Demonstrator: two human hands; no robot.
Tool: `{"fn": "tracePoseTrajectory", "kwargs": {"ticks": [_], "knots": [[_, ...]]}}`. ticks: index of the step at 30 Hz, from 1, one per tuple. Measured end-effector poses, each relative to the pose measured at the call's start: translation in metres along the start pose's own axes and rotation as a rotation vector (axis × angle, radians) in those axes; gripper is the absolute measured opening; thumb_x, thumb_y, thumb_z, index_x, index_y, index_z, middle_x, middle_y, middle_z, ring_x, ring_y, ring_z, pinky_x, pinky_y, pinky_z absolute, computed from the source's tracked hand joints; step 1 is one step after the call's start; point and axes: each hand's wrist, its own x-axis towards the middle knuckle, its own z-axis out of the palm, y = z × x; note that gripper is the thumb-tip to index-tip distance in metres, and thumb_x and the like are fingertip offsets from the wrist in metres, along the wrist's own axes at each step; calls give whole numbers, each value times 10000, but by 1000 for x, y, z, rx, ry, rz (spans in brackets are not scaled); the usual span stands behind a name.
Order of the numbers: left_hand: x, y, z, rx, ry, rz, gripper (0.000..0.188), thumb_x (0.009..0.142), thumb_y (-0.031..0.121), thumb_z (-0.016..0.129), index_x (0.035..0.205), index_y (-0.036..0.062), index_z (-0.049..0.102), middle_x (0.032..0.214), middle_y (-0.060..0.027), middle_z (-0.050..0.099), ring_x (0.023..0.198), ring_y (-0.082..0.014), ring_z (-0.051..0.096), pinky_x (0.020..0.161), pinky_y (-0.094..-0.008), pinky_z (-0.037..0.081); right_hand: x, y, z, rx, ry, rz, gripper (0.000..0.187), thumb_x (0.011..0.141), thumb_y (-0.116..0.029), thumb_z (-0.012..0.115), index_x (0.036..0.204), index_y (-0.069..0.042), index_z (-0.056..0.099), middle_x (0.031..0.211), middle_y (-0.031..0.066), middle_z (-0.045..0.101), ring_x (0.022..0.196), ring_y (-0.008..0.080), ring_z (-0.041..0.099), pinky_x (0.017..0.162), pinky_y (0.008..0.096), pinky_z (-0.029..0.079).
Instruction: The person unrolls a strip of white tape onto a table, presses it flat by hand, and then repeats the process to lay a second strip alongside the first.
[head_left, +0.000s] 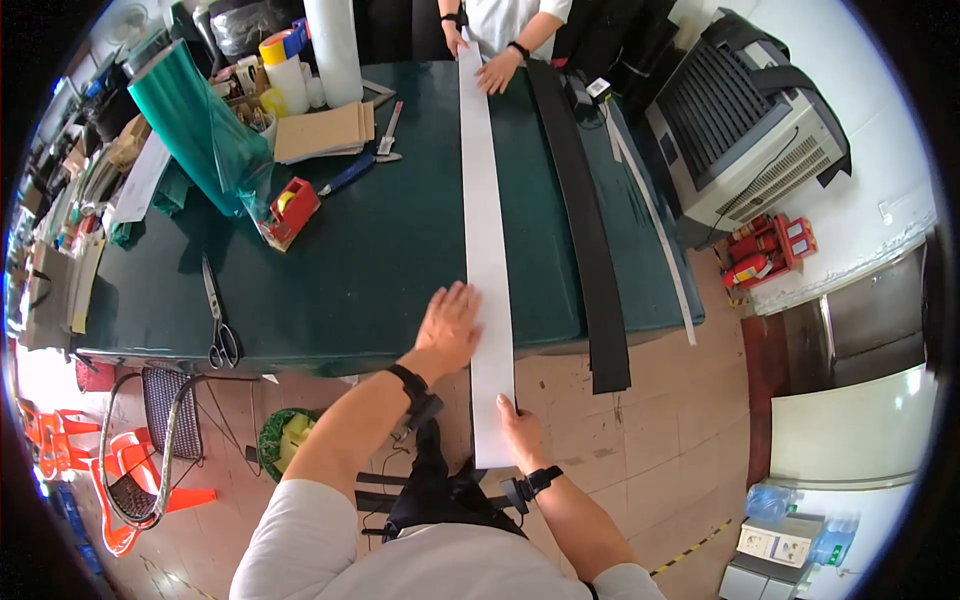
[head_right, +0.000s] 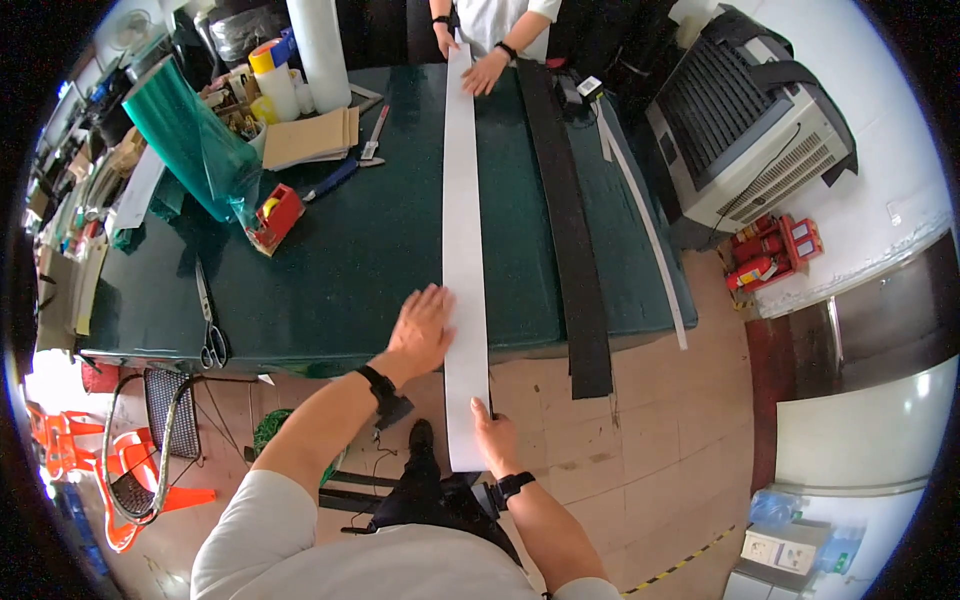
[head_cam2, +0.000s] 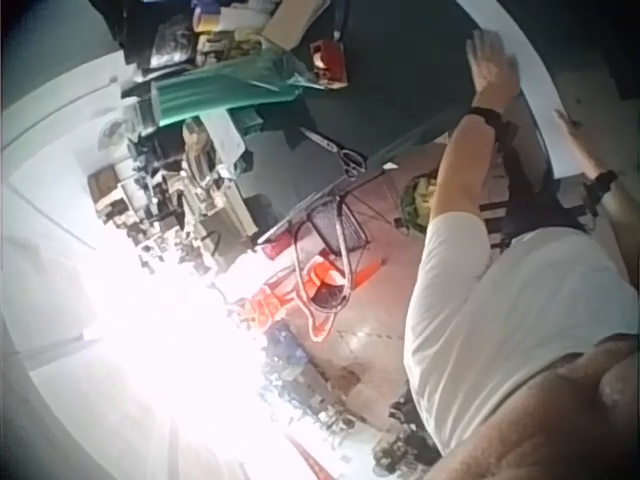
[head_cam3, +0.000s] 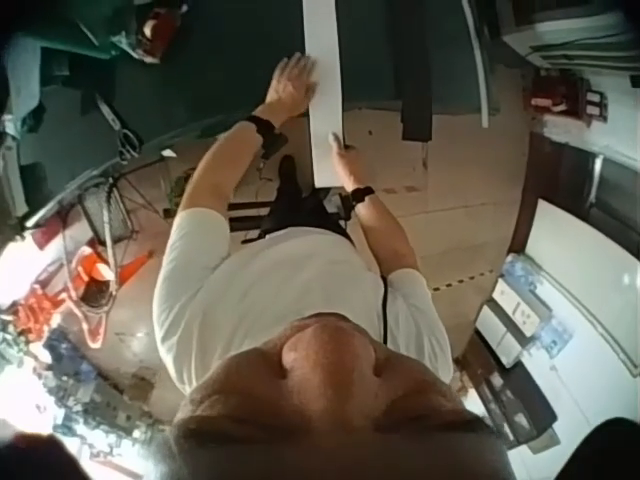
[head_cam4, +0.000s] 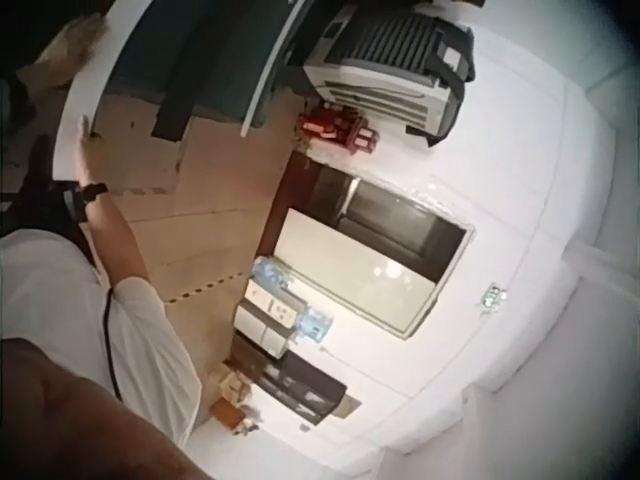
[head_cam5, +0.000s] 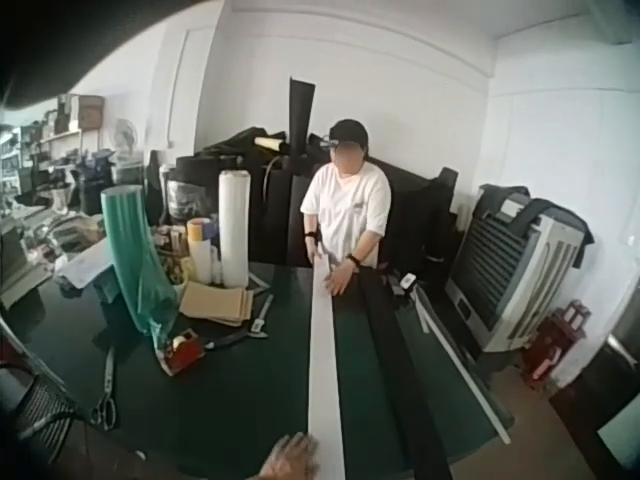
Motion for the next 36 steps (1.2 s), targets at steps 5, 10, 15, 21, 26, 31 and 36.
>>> {"fn": "tracePoseTrajectory", "kwargs": {"ticks": [5,10,15,21,26,31,36], "knots": [[5,46,9,39,-35,184,626,976,340,500,1502,40,340,1571,-184,303,1463,-358,264,1211,-482,178,1,5,7,21,49,-63,662,892,-571,644,709,63,594,632,105,586,606,191,546,582,377,440],[12,49,33,53,-4,96,624,1005,402,428,1522,69,316,1574,-184,295,1468,-365,249,1211,-484,171,8,10,12,28,33,-52,659,892,-574,641,744,68,624,628,113,605,601,208,564,590,393,451],[53,37,32,75,-41,53,620,1016,442,382,1526,94,324,1577,-179,293,1474,-367,234,1207,-501,165,25,39,20,-7,129,-152,661,886,-584,645,731,58,626,610,112,596,591,210,564,584,399,456],[172,-41,25,145,-56,-28,604,1018,464,373,1525,137,346,1575,-168,305,1474,-369,232,1202,-504,172,1,2,9,-98,26,-22,716,872,-635,601,907,74,693,837,266,694,813,399,690,708,451,524],[231,-69,33,151,35,18,602,1019,461,371,1519,126,354,1569,-183,308,1469,-385,236,1199,-502,179,14,11,10,-88,13,0,702,872,-628,606,890,67,700,842,261,700,841,391,692,731,446,526],[222,-78,34,183,43,24,635,1013,463,385,1513,73,345,1550,-222,324,1457,-388,265,1196,-495,191,9,13,17,-88,33,-70,705,877,-628,598,869,70,705,846,251,708,849,386,692,750,437,527],[124,-15,37,180,-32,238,718,982,481,448,1465,-43,362,1526,-250,344,1439,-383,297,1194,-467,209,12,25,11,-110,1,48,706,872,-628,608,914,69,706,867,229,716,831,364,693,744,420,527]]}}
